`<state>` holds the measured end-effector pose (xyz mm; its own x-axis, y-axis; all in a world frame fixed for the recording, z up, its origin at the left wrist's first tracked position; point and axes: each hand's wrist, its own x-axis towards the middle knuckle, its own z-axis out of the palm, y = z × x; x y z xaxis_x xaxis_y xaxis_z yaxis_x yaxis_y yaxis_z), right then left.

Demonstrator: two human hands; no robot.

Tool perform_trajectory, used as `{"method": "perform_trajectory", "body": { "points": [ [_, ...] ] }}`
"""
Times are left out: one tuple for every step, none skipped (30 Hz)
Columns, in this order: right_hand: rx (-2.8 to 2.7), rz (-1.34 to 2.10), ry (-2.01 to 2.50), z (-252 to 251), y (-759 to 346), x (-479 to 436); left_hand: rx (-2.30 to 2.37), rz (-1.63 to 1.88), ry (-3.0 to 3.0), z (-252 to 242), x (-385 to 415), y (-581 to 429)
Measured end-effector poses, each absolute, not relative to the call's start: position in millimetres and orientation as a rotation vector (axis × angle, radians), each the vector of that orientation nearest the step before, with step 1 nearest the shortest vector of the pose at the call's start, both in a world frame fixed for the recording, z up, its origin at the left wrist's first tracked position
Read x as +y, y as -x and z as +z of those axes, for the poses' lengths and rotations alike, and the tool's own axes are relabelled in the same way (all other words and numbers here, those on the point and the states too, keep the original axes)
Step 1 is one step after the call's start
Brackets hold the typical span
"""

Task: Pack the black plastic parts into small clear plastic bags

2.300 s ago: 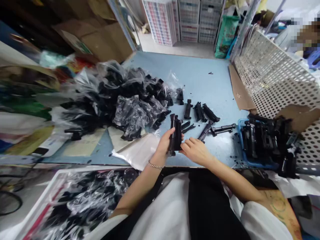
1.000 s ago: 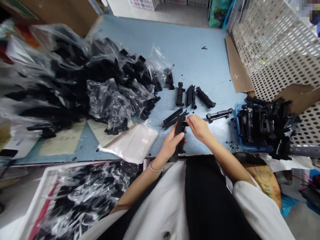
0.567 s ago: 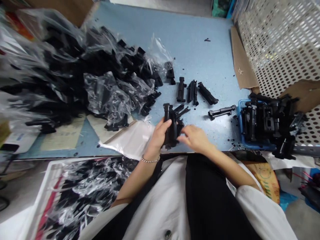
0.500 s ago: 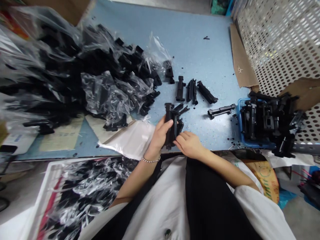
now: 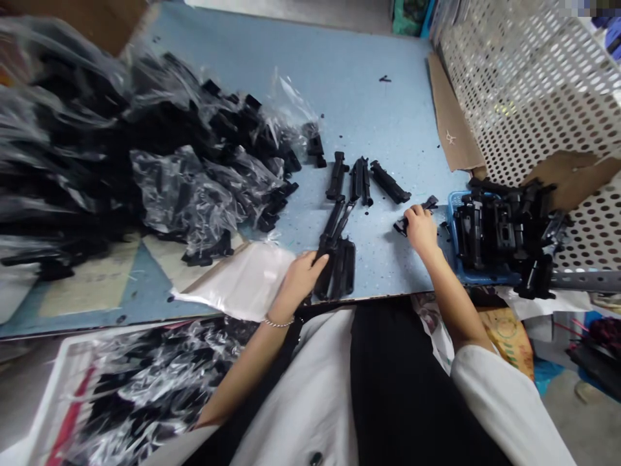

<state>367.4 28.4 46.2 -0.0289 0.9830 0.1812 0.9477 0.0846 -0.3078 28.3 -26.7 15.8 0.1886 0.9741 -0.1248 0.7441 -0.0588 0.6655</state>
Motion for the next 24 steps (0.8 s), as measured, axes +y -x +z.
{"method": "perform_trajectory", "body": {
  "points": [
    [-2.066,0.148,1.853,50,-362,24,1.632,0.517,-1.883,11,-27,-37],
    [-2.108,0.157,1.769,55,-355,17,1.653,0.546,-1.903,7,-27,-44],
    [-2.147,0.172,1.672,62,-347,10,1.659,0.566,-1.911,4,-25,-50],
    [-2.179,0.195,1.57,69,-337,2,1.644,0.576,-1.905,1,-22,-55],
    [-2.201,0.225,1.477,76,-328,-5,1.611,0.581,-1.889,-1,-18,-58],
    [-2.214,0.264,1.403,82,-320,-11,1.576,0.589,-1.865,-3,-14,-61],
    [-2.224,0.306,1.344,86,-313,-16,1.55,0.607,-1.838,-3,-10,-63],
    [-2.234,0.344,1.297,89,-308,-19,1.536,0.638,-1.815,-3,-7,-65],
    [-2.243,0.373,1.259,90,-303,-21,1.531,0.678,-1.798,-3,-5,-66],
    [-2.254,0.392,1.232,90,-301,-23,1.534,0.719,-1.786,-2,-6,-67],
    [-2.268,0.399,1.213,90,-299,-24,1.542,0.75,-1.779,-1,-8,-69],
    [-2.285,0.393,1.199,89,-298,-25,1.548,0.76,-1.776,-1,-11,-69],
    [-2.306,0.376,1.183,89,-297,-26,1.555,0.753,-1.776,0,-16,-70],
    [-2.333,0.352,1.162,89,-296,-28,1.574,0.737,-1.774,1,-21,-70],
    [-2.363,0.323,1.132,90,-294,-31,1.605,0.729,-1.766,3,-26,-71],
    [-2.399,0.297,1.095,92,-290,-33,1.635,0.742,-1.753,5,-30,-71],
    [-2.439,0.278,1.055,94,-285,-36,1.642,0.781,-1.733,9,-34,-71],
    [-2.481,0.272,1.009,97,-278,-40,1.611,0.839,-1.699,15,-37,-71],
    [-2.519,0.28,0.962,100,-271,-43,1.536,0.9,-1.64,22,-38,-71],
    [-2.545,0.307,0.921,102,-263,-45,1.425,0.949,-1.552,30,-39,-70],
    [-2.548,0.362,0.898,102,-255,-47,1.299,0.972,-1.442,38,-40,-70],
    [-2.52,0.445,0.887,102,-248,-49,1.186,0.974,-1.325,47,-39,-70],
    [-2.467,0.535,0.884,99,-242,-50,1.107,0.969,-1.228,55,-39,-69],
    [-2.408,0.621,0.884,96,-238,-50,1.08,0.965,-1.182,62,-38,-68]
  ]
}}
